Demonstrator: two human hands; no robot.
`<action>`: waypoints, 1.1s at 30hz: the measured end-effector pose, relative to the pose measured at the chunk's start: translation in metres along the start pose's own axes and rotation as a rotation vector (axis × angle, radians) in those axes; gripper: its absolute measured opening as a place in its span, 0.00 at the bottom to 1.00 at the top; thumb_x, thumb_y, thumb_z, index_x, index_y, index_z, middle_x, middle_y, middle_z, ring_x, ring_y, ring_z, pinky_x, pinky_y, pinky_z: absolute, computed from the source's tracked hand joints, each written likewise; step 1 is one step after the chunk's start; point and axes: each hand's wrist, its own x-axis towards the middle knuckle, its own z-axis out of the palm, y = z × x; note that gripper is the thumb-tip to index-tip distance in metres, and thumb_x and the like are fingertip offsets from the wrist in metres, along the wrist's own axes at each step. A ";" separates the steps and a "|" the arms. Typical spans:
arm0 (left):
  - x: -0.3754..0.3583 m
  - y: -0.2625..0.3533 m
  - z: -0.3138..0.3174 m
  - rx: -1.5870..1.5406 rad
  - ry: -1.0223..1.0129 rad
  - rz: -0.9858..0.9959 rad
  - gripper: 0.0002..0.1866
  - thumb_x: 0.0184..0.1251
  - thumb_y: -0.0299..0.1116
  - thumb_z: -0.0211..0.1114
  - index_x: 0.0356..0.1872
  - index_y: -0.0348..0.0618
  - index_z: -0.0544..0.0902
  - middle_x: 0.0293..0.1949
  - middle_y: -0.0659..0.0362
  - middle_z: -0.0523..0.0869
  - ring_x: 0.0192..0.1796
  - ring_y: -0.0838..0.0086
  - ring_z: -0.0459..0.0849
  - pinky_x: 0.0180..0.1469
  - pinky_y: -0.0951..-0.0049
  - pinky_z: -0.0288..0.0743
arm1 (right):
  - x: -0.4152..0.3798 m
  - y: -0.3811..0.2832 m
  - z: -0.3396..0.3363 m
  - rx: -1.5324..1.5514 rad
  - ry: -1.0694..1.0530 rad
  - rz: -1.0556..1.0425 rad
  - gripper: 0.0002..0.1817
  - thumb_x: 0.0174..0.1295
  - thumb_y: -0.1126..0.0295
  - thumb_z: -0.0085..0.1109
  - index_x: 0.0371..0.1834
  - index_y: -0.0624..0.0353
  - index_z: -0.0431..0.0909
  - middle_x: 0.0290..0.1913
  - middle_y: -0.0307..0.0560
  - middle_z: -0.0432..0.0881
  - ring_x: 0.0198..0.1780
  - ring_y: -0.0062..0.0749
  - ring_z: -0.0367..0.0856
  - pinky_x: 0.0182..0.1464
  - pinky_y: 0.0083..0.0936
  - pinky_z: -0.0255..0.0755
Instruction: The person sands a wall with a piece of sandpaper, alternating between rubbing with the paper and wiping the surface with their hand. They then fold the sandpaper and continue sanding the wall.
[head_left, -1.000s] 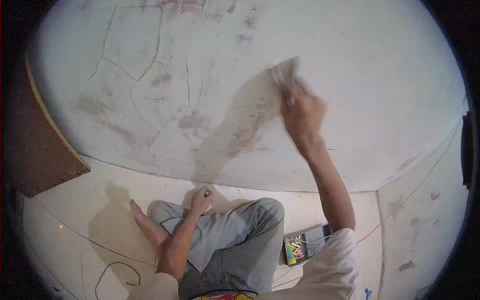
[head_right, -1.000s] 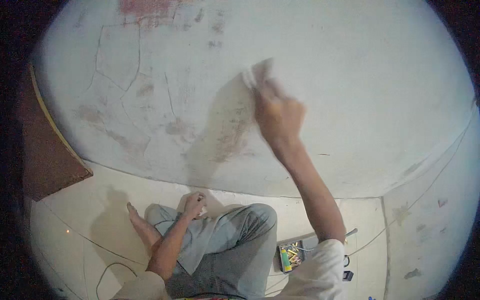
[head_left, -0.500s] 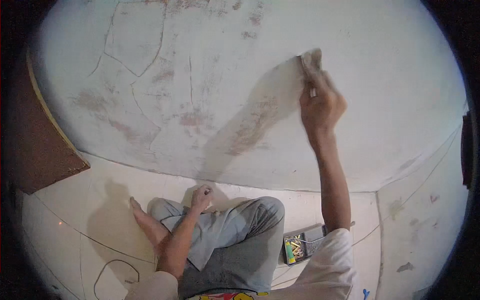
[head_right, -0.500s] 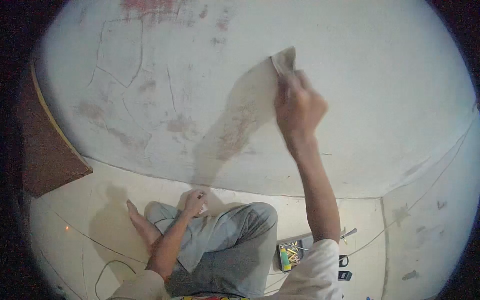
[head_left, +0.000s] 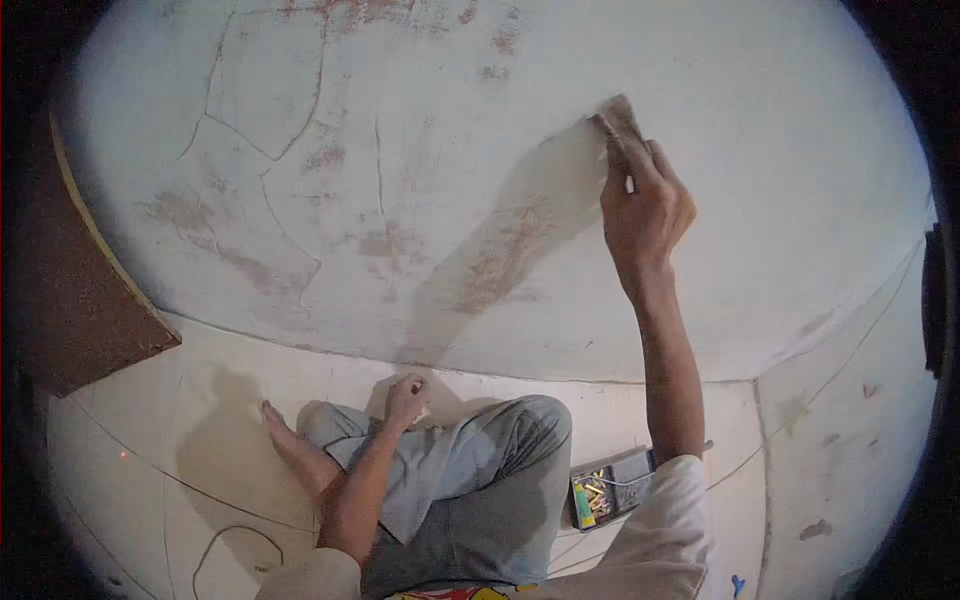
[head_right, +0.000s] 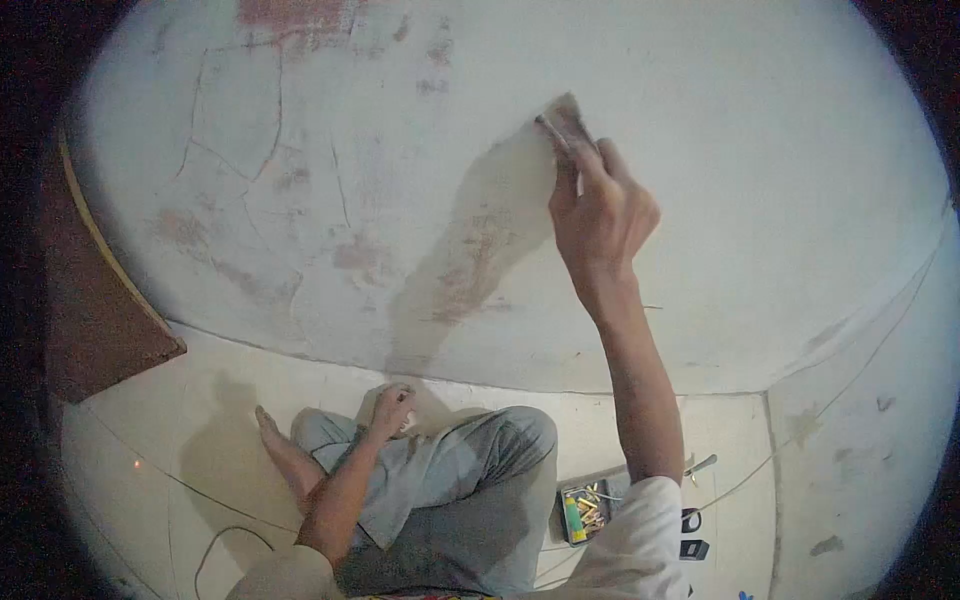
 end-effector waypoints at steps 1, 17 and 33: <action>0.002 -0.004 0.000 0.018 -0.023 -0.006 0.15 0.63 0.40 0.61 0.42 0.38 0.82 0.29 0.51 0.88 0.27 0.67 0.86 0.35 0.66 0.78 | -0.005 -0.001 0.006 0.003 -0.009 -0.001 0.07 0.57 0.73 0.62 0.38 0.55 0.84 0.35 0.44 0.85 0.22 0.31 0.81 0.22 0.30 0.74; -0.005 0.014 -0.003 0.065 -0.040 -0.073 0.13 0.65 0.38 0.59 0.42 0.40 0.81 0.28 0.52 0.87 0.31 0.67 0.86 0.35 0.66 0.78 | -0.005 -0.017 0.000 0.097 -0.133 0.156 0.09 0.55 0.73 0.66 0.40 0.52 0.85 0.37 0.48 0.85 0.26 0.39 0.84 0.25 0.31 0.75; -0.003 0.009 0.000 0.082 -0.042 -0.057 0.13 0.65 0.38 0.60 0.41 0.37 0.80 0.29 0.53 0.87 0.27 0.67 0.85 0.35 0.67 0.77 | 0.000 -0.002 0.001 0.078 0.018 -0.042 0.06 0.57 0.73 0.61 0.36 0.53 0.84 0.33 0.42 0.86 0.20 0.29 0.80 0.22 0.29 0.75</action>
